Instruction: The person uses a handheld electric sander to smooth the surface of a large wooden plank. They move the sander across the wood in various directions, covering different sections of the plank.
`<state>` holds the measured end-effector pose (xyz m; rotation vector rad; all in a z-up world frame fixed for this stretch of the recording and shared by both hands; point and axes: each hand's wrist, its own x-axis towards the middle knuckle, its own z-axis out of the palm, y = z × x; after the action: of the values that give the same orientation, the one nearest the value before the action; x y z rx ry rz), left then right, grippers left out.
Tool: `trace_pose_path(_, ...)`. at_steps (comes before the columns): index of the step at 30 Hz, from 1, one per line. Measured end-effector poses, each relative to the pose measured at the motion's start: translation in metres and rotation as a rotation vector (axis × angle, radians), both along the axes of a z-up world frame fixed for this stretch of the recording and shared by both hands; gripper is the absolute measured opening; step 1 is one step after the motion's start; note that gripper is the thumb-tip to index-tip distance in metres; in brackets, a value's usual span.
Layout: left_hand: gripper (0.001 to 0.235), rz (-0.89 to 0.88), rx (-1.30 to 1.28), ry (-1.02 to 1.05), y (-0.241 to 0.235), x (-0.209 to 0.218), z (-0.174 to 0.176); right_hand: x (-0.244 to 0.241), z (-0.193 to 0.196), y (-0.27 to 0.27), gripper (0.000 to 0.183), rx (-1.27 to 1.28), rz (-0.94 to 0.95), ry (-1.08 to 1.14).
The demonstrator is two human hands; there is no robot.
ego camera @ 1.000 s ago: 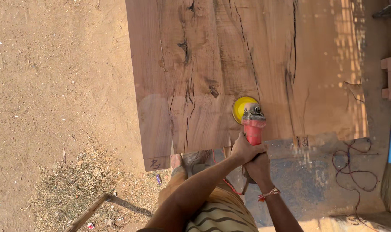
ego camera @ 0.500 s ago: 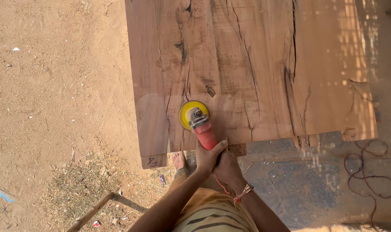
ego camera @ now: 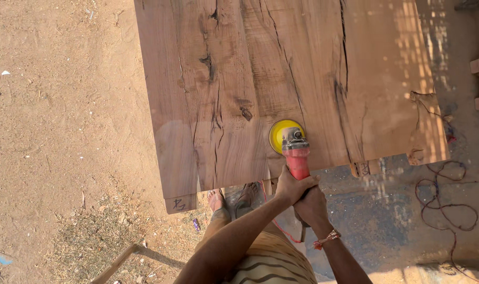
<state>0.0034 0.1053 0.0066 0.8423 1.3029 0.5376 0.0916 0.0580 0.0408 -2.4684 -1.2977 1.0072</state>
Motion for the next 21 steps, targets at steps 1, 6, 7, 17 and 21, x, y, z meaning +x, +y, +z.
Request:
trace_pose_path(1, 0.091, -0.032, -0.007, 0.012, 0.000, 0.009, -0.002, 0.010, -0.005, -0.003, 0.058, 0.008, -0.007, -0.008)
trace_pose_path(6, 0.096, -0.160, 0.003, 0.015, 0.004, 0.052, -0.010, 0.052, -0.018, -0.013, 0.051, 0.049, -0.062, -0.062)
trace_pose_path(7, 0.096, -0.179, 0.003, 0.007, 0.006, 0.060, -0.011, 0.060, -0.018, -0.011, 0.050, 0.023, -0.095, -0.052)
trace_pose_path(17, 0.100, -0.392, 0.034, 0.128, -0.001, 0.037, -0.007, 0.022, -0.018, -0.035, 0.041, 0.154, -0.242, 0.110)
trace_pose_path(21, 0.074, 0.215, 0.052, 0.069, -0.054, -0.043, 0.004, -0.030, -0.007, -0.042, 0.049, 0.024, 0.177, 0.191)
